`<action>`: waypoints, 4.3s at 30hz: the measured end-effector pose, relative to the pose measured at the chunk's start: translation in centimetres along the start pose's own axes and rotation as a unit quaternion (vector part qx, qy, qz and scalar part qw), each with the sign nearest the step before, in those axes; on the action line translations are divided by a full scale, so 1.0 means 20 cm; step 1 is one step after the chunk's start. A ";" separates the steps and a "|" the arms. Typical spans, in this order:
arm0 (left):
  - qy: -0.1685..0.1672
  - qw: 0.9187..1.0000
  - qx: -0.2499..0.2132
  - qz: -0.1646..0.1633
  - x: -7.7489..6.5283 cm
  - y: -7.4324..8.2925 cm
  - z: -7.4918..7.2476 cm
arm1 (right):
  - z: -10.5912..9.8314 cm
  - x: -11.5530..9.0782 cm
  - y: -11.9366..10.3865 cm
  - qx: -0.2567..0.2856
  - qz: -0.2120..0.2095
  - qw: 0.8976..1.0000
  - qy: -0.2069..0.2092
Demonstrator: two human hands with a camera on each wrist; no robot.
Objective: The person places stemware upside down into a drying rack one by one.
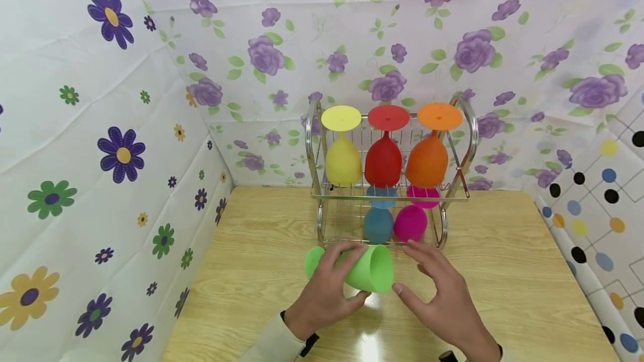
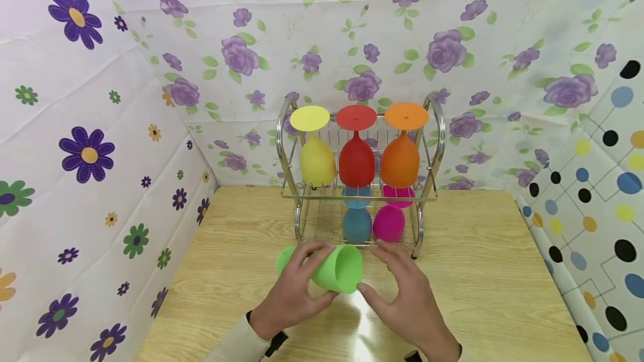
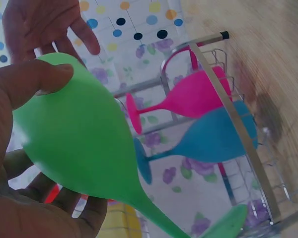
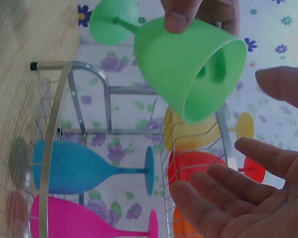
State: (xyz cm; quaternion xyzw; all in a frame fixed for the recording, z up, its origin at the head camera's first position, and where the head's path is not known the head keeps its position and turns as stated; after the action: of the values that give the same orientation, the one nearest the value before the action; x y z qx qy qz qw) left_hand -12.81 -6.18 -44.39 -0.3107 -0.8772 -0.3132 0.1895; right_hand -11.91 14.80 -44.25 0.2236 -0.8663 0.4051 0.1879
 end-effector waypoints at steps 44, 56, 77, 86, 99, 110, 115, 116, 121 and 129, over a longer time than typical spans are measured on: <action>0.079 0.850 -0.453 -0.255 -0.12 -0.05 0.08 | 0.07 -0.02 0.07 0.400 0.095 0.910 0.052; 0.050 0.774 -0.596 -0.206 -0.03 -0.03 0.14 | 0.15 -0.01 -0.01 0.530 0.072 0.844 0.043; 0.096 0.863 -0.439 -0.229 -0.05 -0.21 0.03 | 0.02 0.00 0.24 0.276 0.122 0.952 0.056; 0.094 0.924 -0.310 -0.202 -0.04 -0.33 0.03 | -0.04 -0.02 0.52 0.135 0.228 0.961 0.076; 0.070 0.931 -0.249 -0.259 -0.08 -0.59 0.18 | -0.01 0.00 0.80 0.067 0.264 0.951 0.147; 0.051 0.918 -0.241 -0.311 0.01 -0.69 0.26 | 0.04 0.01 0.97 0.024 0.240 0.946 0.218; 0.044 0.922 -0.221 -0.315 0.03 -0.71 0.28 | 0.04 0.00 1.01 0.004 0.238 0.943 0.234; 0.043 0.923 -0.218 -0.315 0.03 -0.72 0.29 | 0.04 0.00 1.01 -0.002 0.236 0.943 0.235; 0.039 0.925 -0.199 -0.320 0.05 -0.73 0.30 | 0.02 0.00 1.02 -0.012 0.227 0.945 0.235; 0.039 0.930 -0.158 -0.329 0.12 -0.74 0.30 | 0.02 0.01 1.01 -0.009 0.217 0.949 0.227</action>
State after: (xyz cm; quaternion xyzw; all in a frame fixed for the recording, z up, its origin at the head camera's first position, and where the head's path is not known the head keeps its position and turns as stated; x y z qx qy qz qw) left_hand -25.27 -10.23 -54.01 -0.0182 -0.8614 -0.5043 0.0579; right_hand -23.09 25.92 -56.92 -0.0690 -0.8316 0.4688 0.2896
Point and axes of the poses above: each hand's wrist, its own x-axis towards the middle knuckle, its own z-axis out of the palm, y = z × x, the point moved 8 cm from there along x, towards the middle knuckle, and after that the axes turned 5 degrees about -z, right-handed, at the moved point
